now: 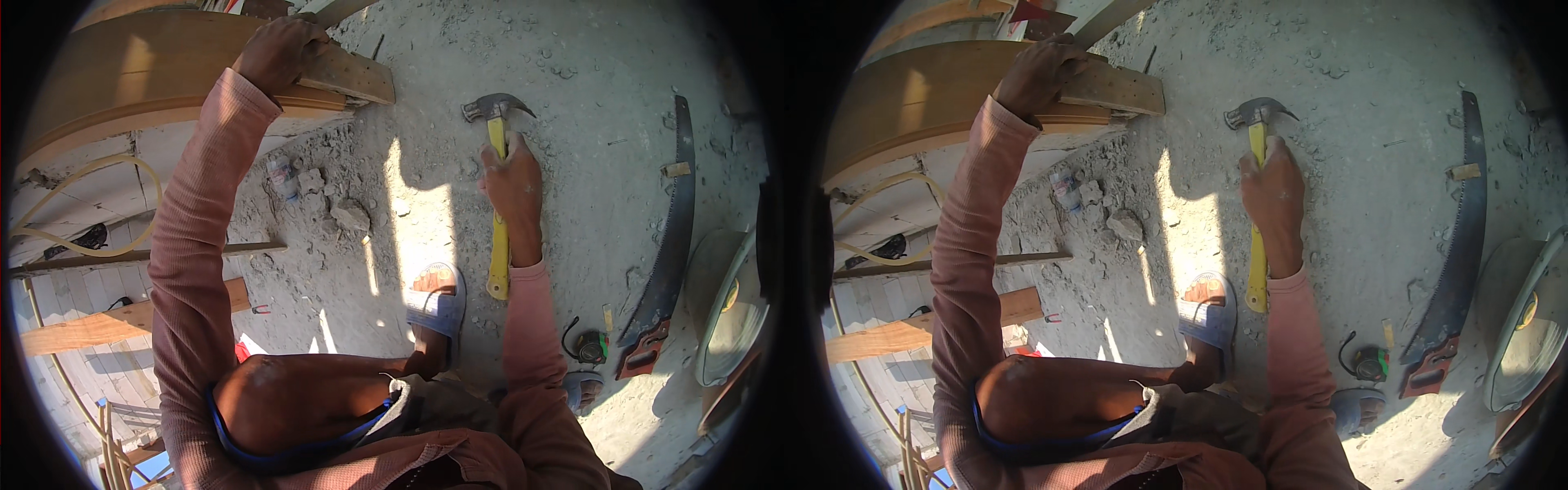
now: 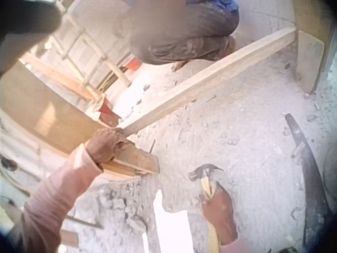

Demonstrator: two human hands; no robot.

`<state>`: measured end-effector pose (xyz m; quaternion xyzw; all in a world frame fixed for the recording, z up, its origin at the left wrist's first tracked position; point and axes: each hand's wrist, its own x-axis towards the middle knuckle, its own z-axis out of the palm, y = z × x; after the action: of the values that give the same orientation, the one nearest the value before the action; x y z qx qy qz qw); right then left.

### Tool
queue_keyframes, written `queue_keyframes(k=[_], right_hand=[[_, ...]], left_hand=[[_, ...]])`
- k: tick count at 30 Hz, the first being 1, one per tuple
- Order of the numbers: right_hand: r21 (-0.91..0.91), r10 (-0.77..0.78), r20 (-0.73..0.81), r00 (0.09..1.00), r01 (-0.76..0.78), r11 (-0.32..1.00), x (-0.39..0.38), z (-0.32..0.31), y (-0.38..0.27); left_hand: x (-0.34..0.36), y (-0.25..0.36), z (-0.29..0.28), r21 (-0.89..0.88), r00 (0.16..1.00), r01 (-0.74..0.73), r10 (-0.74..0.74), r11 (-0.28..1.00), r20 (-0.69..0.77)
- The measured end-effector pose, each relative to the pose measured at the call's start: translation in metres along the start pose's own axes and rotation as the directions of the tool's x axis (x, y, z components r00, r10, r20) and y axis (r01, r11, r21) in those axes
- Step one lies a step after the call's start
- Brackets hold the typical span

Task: The person aligns a wooden door frame, measures it with a measuring tape, positions wooden blocks against the frame, and drives nails into the wood using a hammer.

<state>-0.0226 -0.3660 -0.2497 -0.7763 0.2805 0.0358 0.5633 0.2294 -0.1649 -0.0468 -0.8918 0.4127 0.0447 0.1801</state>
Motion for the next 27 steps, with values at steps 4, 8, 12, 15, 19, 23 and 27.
queue_keyframes(k=[4,8,12,15,19,23,27], right_hand=[[0.578,-0.011,0.078,0.997,-0.036,0.815,-0.021,0.003,-0.042],[0.824,-0.072,0.275,0.959,-0.196,0.531,-0.017,0.024,-0.055],[0.847,-0.054,0.296,0.954,-0.235,0.476,-0.011,0.036,-0.074],[0.894,-0.002,0.273,0.962,-0.253,0.370,-0.003,0.036,-0.101],[0.897,-0.146,-0.028,0.989,0.090,0.434,0.017,0.090,-0.096],[0.785,-0.303,0.079,0.950,0.128,0.606,0.015,0.087,-0.109],[0.793,-0.196,0.087,0.977,0.051,0.607,0.009,0.077,-0.113]], left_hand=[[-0.002,0.000,0.000,-0.012,1.000,0.009,-0.009,1.000,0.006],[-0.002,-0.002,0.002,-0.017,1.000,-0.014,0.014,1.000,-0.024],[-0.001,0.002,-0.004,-0.027,0.999,0.034,-0.033,0.999,0.023],[0.000,0.003,-0.003,-0.008,0.999,0.045,-0.045,0.999,-0.002],[0.000,-0.003,0.001,-0.018,1.000,-0.017,0.018,1.000,0.025],[-0.004,-0.001,0.004,0.017,1.000,0.014,-0.014,1.000,0.013],[-0.004,-0.003,0.004,0.061,0.999,0.000,0.002,0.998,-0.032]])
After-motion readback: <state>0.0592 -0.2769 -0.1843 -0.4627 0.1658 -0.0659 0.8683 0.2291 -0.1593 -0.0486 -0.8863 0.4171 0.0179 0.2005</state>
